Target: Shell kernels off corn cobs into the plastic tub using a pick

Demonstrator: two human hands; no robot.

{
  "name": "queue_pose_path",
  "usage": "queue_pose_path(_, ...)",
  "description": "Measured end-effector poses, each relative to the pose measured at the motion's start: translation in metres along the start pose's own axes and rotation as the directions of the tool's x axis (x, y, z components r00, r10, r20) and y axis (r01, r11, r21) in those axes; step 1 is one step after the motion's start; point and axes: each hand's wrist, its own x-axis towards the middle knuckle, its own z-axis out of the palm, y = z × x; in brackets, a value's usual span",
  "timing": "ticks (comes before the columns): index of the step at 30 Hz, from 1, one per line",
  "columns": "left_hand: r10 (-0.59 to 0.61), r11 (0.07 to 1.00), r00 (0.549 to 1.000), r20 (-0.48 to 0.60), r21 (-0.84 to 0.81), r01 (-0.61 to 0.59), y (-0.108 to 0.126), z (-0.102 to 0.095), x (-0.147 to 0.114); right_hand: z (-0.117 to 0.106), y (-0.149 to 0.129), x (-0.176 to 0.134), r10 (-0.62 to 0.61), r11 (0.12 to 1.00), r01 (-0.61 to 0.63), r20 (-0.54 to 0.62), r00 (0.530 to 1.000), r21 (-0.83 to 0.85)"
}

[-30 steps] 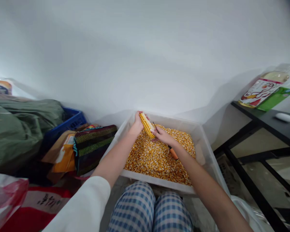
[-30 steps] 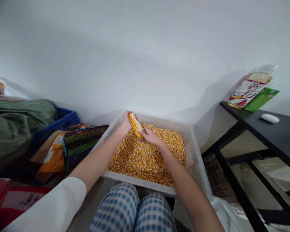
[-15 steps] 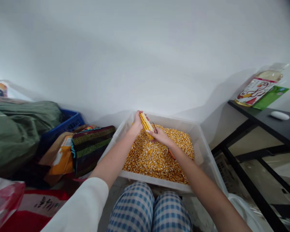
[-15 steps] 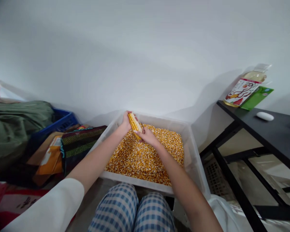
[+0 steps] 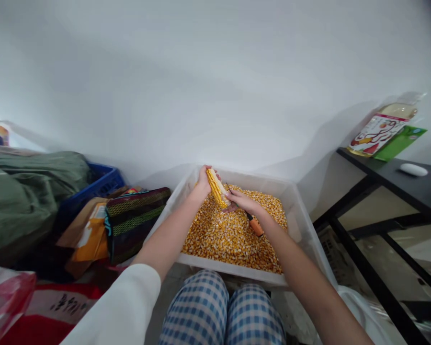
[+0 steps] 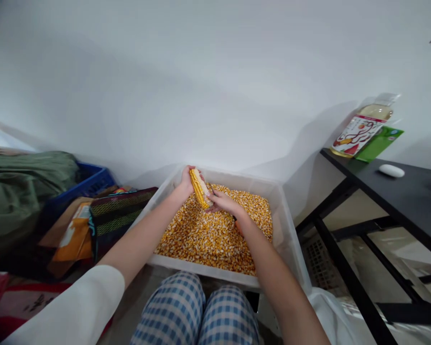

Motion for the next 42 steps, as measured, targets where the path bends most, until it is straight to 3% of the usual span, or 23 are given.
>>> queue_pose_path(4,-0.003,1.0,0.999,0.034,0.022,0.003,0.001,-0.001,0.002,0.004,0.001,0.002,-0.047,0.996,0.041,-0.077,0.996,-0.077)
queue_pose_path(7,-0.023,0.998,0.998,0.054,0.058,0.02,0.001,-0.002,0.001,0.007,0.003,0.002,-0.082,0.996,0.081,-0.068,0.994,-0.026)
queue_pose_path(13,-0.01,0.991,0.994,0.111,0.135,-0.005,0.0,-0.001,0.001,-0.003,0.004,-0.001,0.05,0.998,-0.05,0.022,0.999,0.024)
queue_pose_path(19,0.049,0.969,0.981,0.188,0.228,-0.093,-0.002,0.002,0.004,0.0,0.006,0.002,0.073,0.996,-0.079,-0.116,0.991,-0.043)
queue_pose_path(21,0.057,0.969,0.977,0.204,0.224,-0.103,-0.003,0.002,0.004,0.005,0.008,0.004,0.095,0.993,-0.103,-0.114,0.989,-0.066)
queue_pose_path(28,0.115,0.965,0.976,0.186,0.21,-0.154,0.003,-0.001,0.006,0.004,0.013,0.006,0.127,0.991,-0.128,-0.029,0.992,-0.05)
queue_pose_path(31,0.147,0.969,0.977,0.154,0.176,-0.174,0.006,-0.003,0.008,0.002,0.014,0.006,0.161,0.981,-0.165,-0.044,0.986,-0.097)
queue_pose_path(35,0.115,0.969,0.983,0.144,0.202,-0.143,0.003,-0.004,0.01,0.004,0.012,0.006,0.095,0.992,-0.103,-0.103,0.99,-0.071)
queue_pose_path(42,0.098,0.967,0.983,0.158,0.217,-0.131,-0.001,-0.004,0.012,0.01,0.011,0.005,0.096,0.994,-0.099,-0.068,0.993,-0.038)
